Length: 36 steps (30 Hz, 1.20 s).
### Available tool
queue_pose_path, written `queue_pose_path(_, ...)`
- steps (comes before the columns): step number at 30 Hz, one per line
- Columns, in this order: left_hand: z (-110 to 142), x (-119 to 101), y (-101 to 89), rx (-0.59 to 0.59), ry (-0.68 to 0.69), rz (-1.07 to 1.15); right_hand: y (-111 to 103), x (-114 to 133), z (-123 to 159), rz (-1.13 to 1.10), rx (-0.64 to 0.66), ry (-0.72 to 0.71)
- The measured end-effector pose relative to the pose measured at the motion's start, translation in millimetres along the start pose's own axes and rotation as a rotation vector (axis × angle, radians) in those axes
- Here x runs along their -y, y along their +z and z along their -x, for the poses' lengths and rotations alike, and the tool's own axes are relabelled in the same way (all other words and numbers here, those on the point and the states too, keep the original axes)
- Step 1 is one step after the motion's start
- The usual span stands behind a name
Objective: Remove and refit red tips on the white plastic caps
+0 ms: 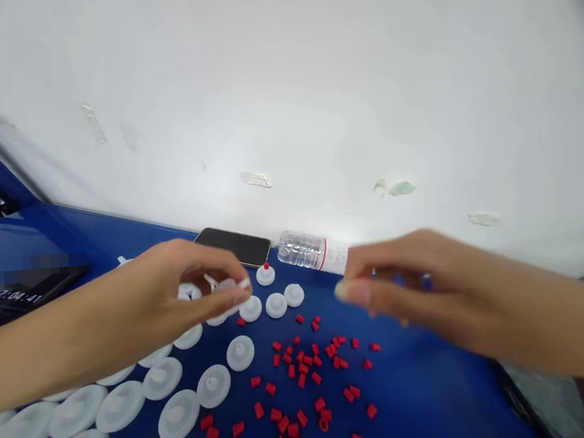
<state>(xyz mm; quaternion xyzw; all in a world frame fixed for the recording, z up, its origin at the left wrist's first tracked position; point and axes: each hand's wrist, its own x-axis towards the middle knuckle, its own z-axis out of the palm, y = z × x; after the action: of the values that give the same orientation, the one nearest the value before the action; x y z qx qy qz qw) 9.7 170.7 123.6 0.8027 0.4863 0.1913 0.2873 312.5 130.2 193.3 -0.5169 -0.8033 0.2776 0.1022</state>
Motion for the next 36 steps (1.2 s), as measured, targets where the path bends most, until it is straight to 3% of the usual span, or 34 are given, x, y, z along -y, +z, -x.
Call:
queue_pose_path(1,-10,0,-5.1,0.051,0.048,-0.037,6,0,-1,0.068,0.112,0.032)
queue_pose_path(3,-29,1,-8.9,-0.009,0.108,-0.100,23,4,-5,0.178,0.275,0.055)
queue_pose_path(6,-47,12,-0.7,-0.053,0.149,-0.203,48,14,-12,0.283,0.337,0.088)
queue_pose_path(9,-55,27,10.2,-0.028,0.194,-0.231,59,20,-15,0.327,0.299,0.102)
queue_pose_path(14,-62,41,17.5,0.021,0.273,-0.237,57,19,-18,0.284,0.275,0.129)
queue_pose_path(27,-67,40,23.9,0.012,0.308,-0.285,51,16,-18,0.288,0.294,0.094)
queue_pose_path(33,-78,26,24.2,0.076,0.371,-0.270,56,7,-18,0.335,0.080,-0.031)
queue_pose_path(36,-74,14,20.0,0.065,0.366,-0.213,55,5,-25,0.388,-0.044,0.074)
